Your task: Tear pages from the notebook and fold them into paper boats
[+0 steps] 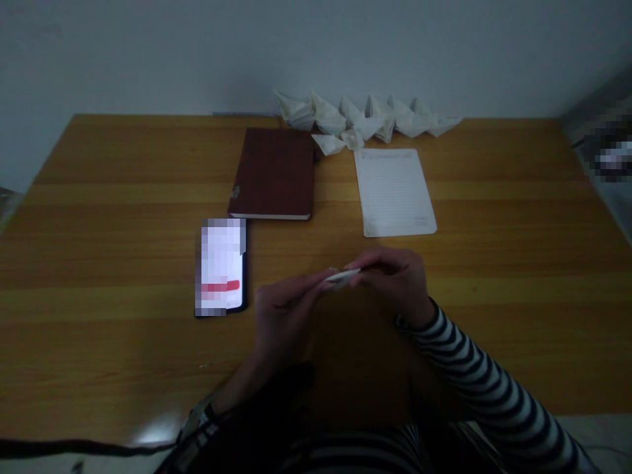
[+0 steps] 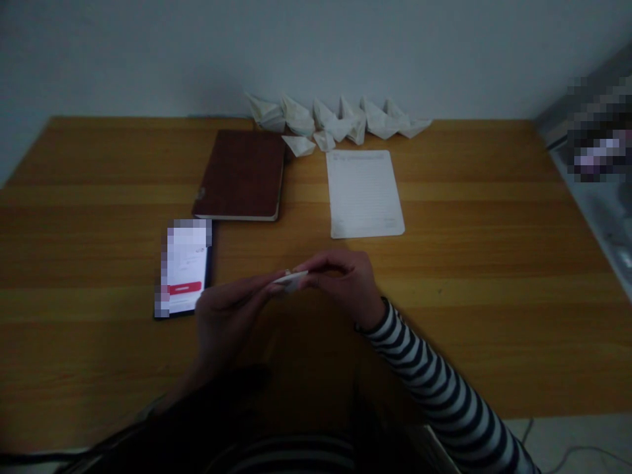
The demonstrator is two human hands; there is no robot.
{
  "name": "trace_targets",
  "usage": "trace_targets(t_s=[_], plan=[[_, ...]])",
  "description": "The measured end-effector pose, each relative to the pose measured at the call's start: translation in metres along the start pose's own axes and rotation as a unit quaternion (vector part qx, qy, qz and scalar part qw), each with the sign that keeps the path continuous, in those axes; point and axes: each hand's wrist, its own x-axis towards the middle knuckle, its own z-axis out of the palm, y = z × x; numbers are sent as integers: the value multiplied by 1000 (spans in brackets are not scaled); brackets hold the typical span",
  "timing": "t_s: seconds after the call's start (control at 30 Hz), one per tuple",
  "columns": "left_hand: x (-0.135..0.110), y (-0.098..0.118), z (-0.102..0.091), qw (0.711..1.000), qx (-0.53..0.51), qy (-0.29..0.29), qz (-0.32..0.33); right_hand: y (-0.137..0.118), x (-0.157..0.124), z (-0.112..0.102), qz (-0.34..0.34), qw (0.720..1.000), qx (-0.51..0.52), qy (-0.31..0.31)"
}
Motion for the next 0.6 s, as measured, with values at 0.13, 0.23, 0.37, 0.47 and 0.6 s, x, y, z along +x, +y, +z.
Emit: trace_targets(t_s=[0.13,0.23,0.37,0.47,0.6], plan=[[3,3,1,998,-44,-7,-40,1,-3,-2,-5,1000,-19,-4],[5,2,1,996,-59,-17,-58,0,-2,-5,-10,999,-48,-12],[4,2,1,996,-55,-19,-64,-2,-2,-6,-1,997,-70,-17],[2,2,1,998,-41,-15,-48,-2,-2,-5,7,998,-67,-18],[0,1,0,1000,-5,-2,-10,-2,-3,-2,12,999,-47,-14]])
